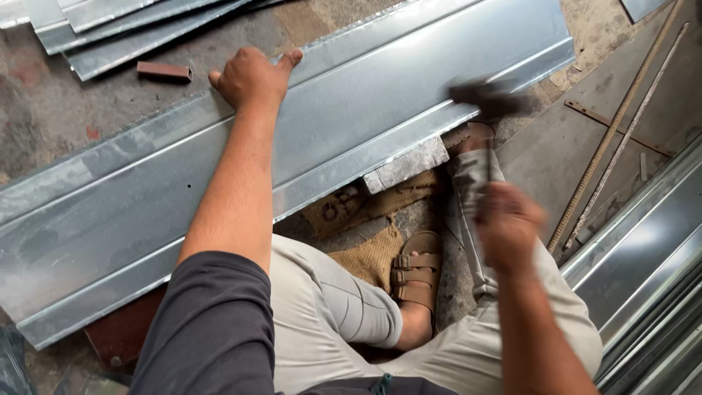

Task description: The person hammer the edge of a long metal sheet against a block on the floor to straighten or flatten it.

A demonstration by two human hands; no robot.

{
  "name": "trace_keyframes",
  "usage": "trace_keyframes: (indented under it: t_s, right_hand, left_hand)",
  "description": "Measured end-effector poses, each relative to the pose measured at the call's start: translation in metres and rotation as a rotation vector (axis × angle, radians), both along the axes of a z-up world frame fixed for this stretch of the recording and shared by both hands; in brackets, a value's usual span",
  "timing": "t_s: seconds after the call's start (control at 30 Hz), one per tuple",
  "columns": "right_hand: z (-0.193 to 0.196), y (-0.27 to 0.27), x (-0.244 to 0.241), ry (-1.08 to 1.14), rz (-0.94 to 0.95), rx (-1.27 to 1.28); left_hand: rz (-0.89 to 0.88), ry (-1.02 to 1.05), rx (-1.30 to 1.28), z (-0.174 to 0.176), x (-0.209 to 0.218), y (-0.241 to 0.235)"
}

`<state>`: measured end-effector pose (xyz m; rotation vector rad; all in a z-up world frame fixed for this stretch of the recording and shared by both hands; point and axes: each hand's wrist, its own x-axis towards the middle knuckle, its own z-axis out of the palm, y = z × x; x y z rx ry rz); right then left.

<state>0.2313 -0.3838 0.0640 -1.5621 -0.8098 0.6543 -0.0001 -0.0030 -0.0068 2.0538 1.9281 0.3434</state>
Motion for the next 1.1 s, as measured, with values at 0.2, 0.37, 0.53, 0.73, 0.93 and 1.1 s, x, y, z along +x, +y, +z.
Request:
trace_keyframes:
  t_s: [0.2, 0.37, 0.53, 0.73, 0.93, 1.1]
  right_hand:
    - [0.025, -0.025, -0.007, -0.063, 0.047, 0.518]
    - [-0.051, 0.004, -0.038, -0.406, 0.121, -0.410]
    - [-0.012, 0.002, -0.035, -0.216, 0.050, -0.261]
    - [0.015, -0.018, -0.039, -0.146, 0.068, 0.429]
    - [-0.060, -0.002, -0.049, -0.442, 0.070, -0.423]
    - [-0.019, -0.020, -0.019, -0.015, 0.037, -0.036]
  left_hand:
    - [0.020, -0.008, -0.048, 0.006, 0.007, 0.002]
    - [0.013, -0.004, -0.067, 0.006, 0.009, 0.001]
    - [0.009, 0.001, 0.016, 0.004, 0.009, -0.001]
    - [0.002, -0.006, -0.058, 0.007, 0.010, -0.002]
    - [0.005, -0.004, -0.014, 0.007, 0.010, 0.000]
    - [0.001, -0.005, -0.010, -0.003, 0.008, -0.003]
